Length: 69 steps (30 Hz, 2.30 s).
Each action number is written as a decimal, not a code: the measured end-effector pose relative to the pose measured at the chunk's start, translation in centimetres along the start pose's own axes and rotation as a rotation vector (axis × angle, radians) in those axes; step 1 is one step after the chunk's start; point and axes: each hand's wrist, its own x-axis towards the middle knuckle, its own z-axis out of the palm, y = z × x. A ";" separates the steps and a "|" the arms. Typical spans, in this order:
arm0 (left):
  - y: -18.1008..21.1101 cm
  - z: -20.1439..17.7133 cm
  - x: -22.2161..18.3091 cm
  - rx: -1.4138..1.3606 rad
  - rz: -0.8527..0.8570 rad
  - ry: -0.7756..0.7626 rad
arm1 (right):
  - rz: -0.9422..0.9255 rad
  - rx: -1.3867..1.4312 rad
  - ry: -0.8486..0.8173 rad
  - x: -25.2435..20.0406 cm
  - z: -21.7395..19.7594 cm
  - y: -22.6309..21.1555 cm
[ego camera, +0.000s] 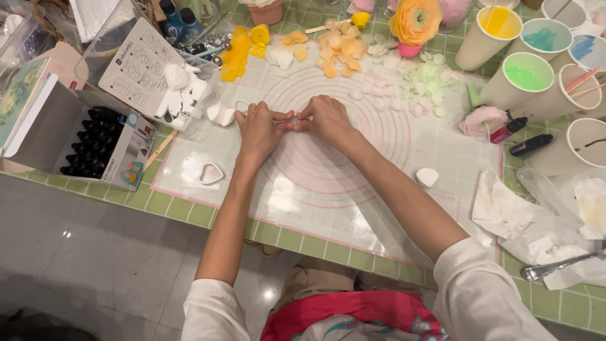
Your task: Shaping small pieces of white wax into petal forms.
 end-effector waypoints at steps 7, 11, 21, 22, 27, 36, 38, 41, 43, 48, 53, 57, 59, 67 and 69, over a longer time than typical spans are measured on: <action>0.3 -0.3 -0.2 -0.006 -0.047 -0.042 | -0.011 -0.001 0.048 0.0 0.5 0.2; -0.3 0.0 -0.3 -0.009 -0.024 -0.006 | 0.036 -0.054 0.052 -0.5 0.4 -0.5; 1.0 -0.5 1.6 0.066 -0.006 -0.035 | -0.099 -0.046 0.150 -2.8 -1.4 -0.1; 0.7 -0.1 1.6 0.066 -0.005 -0.035 | -0.098 -0.046 0.152 -3.2 -1.5 0.0; -1.9 3.9 2.6 0.005 0.157 0.036 | -0.077 -0.083 0.125 -4.4 -1.8 0.3; -0.5 3.4 3.8 0.025 0.125 -0.036 | -0.078 -0.111 0.108 -4.3 -1.2 0.0; -0.5 3.5 3.6 0.012 0.109 -0.049 | -0.078 -0.118 0.098 -4.4 -0.8 0.2; 0.0 2.8 3.0 0.000 0.109 -0.049 | -0.091 -0.117 0.109 -4.4 -1.1 -0.2; 0.2 2.8 2.6 -0.006 0.121 -0.043 | -0.097 -0.109 0.120 -4.6 -1.2 -0.3; 0.8 2.8 2.1 -0.010 0.103 -0.038 | -0.099 -0.137 0.092 -4.5 -0.8 -0.4; 2.2 0.7 0.8 -0.018 0.176 -0.013 | -0.099 -0.120 0.113 -4.5 -0.5 0.0; 3.0 -0.8 -0.6 -0.061 0.276 0.044 | -0.091 -0.131 0.097 -4.7 -0.6 -0.2; 2.4 -0.8 -0.8 -0.105 0.288 0.057 | -0.104 -0.135 0.104 -4.8 -0.6 -0.2; 0.1 -0.7 1.5 -0.300 0.188 -0.123 | -0.171 -0.090 0.217 -6.2 -2.5 -0.7; -1.4 -0.2 3.7 -0.267 0.192 -0.325 | -0.150 -0.055 0.224 -6.9 -3.5 -0.9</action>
